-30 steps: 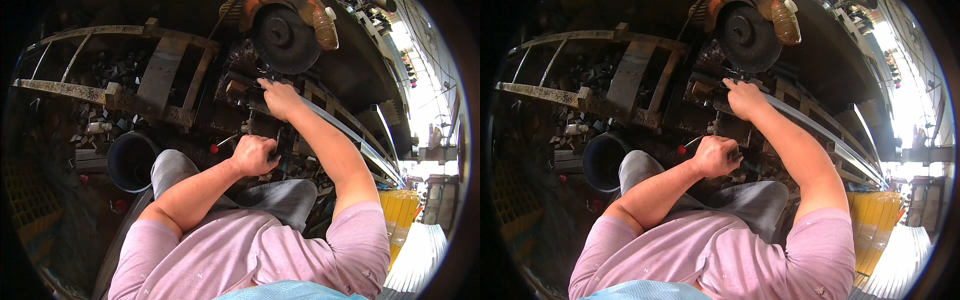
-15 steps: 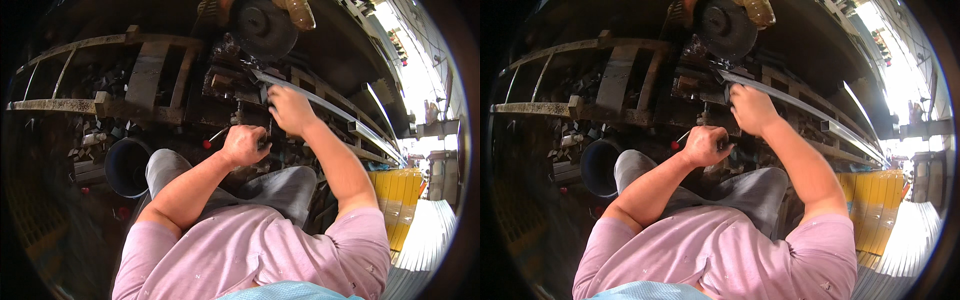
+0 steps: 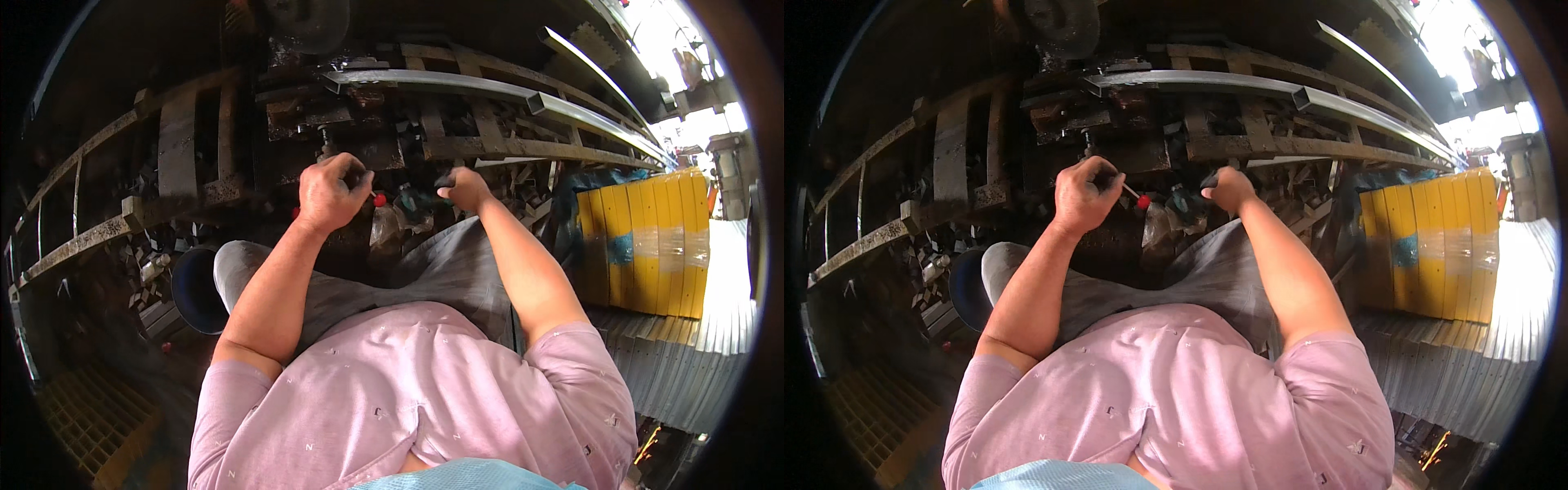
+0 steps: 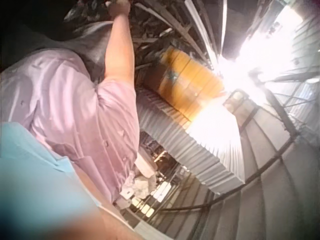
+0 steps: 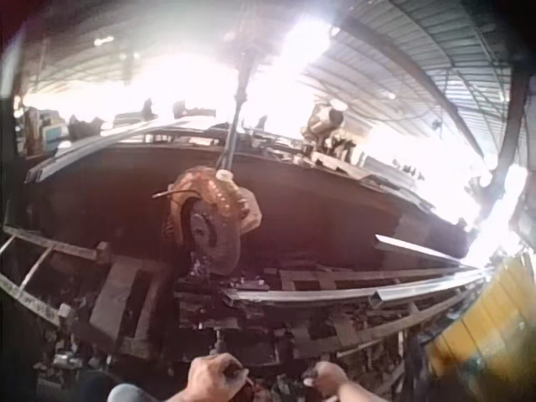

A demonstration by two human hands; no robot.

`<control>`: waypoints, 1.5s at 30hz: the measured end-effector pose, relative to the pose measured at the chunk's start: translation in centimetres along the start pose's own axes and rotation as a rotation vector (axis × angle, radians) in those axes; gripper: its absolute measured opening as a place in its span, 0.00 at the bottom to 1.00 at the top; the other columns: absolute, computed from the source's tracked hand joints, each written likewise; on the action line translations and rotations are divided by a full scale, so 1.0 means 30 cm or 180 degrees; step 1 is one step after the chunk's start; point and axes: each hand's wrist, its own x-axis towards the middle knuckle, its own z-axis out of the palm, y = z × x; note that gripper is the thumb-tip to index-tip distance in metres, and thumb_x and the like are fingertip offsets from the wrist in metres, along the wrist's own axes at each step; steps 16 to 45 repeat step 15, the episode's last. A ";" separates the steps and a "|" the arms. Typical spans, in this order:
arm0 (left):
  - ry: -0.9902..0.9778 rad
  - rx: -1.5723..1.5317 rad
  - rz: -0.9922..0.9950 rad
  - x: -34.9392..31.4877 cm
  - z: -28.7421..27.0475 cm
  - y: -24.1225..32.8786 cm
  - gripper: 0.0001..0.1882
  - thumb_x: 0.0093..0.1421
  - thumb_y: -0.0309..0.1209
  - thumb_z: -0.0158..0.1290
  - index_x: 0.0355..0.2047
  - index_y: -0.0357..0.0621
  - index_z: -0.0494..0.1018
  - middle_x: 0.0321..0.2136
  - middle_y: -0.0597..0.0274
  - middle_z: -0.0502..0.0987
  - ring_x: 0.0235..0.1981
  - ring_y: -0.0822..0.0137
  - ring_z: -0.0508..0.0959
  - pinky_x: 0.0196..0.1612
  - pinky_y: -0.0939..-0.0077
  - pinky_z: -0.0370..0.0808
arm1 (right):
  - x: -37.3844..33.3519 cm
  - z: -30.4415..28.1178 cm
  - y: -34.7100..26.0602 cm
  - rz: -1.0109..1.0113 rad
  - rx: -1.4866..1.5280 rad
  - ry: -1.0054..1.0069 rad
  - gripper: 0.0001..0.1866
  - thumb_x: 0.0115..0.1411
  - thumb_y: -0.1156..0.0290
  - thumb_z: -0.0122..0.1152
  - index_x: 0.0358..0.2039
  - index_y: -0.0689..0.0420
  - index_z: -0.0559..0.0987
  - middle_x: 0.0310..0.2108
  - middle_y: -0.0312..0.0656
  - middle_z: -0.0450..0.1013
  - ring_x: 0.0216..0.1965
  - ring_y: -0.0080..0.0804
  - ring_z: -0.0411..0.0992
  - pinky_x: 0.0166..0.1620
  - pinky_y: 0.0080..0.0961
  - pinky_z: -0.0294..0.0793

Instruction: The person sits at a chop saw and repeatedly cuts long metal profiles into shorter segments. They position each profile, clamp it, lower the saw blade to cut, then remove the cut piece and place it aside before repeating the process.

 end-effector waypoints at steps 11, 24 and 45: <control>-0.0116 0.1810 0.0065 0.001 0.003 0.038 0.16 0.58 0.32 0.72 0.44 0.45 0.82 0.41 0.58 0.85 0.48 0.53 0.83 0.57 0.54 0.78 | 0.037 0.238 -0.278 -0.1166 0.0481 -0.0890 0.45 0.63 0.47 0.76 0.69 0.69 0.75 0.61 0.65 0.79 0.64 0.60 0.78 0.66 0.44 0.77; -0.0362 0.2440 0.0524 0.050 0.022 0.322 0.30 0.53 0.38 0.74 0.56 0.45 0.81 0.55 0.56 0.83 0.63 0.52 0.78 0.75 0.51 0.66 | 0.119 0.374 -0.347 -0.1346 0.0743 -0.0883 0.44 0.60 0.45 0.77 0.69 0.60 0.76 0.61 0.65 0.80 0.61 0.61 0.80 0.64 0.46 0.79; -0.0362 0.2440 0.0524 0.050 0.022 0.322 0.30 0.53 0.38 0.74 0.56 0.45 0.81 0.55 0.56 0.83 0.63 0.52 0.78 0.75 0.51 0.66 | 0.119 0.374 -0.347 -0.1346 0.0743 -0.0883 0.44 0.60 0.45 0.77 0.69 0.60 0.76 0.61 0.65 0.80 0.61 0.61 0.80 0.64 0.46 0.79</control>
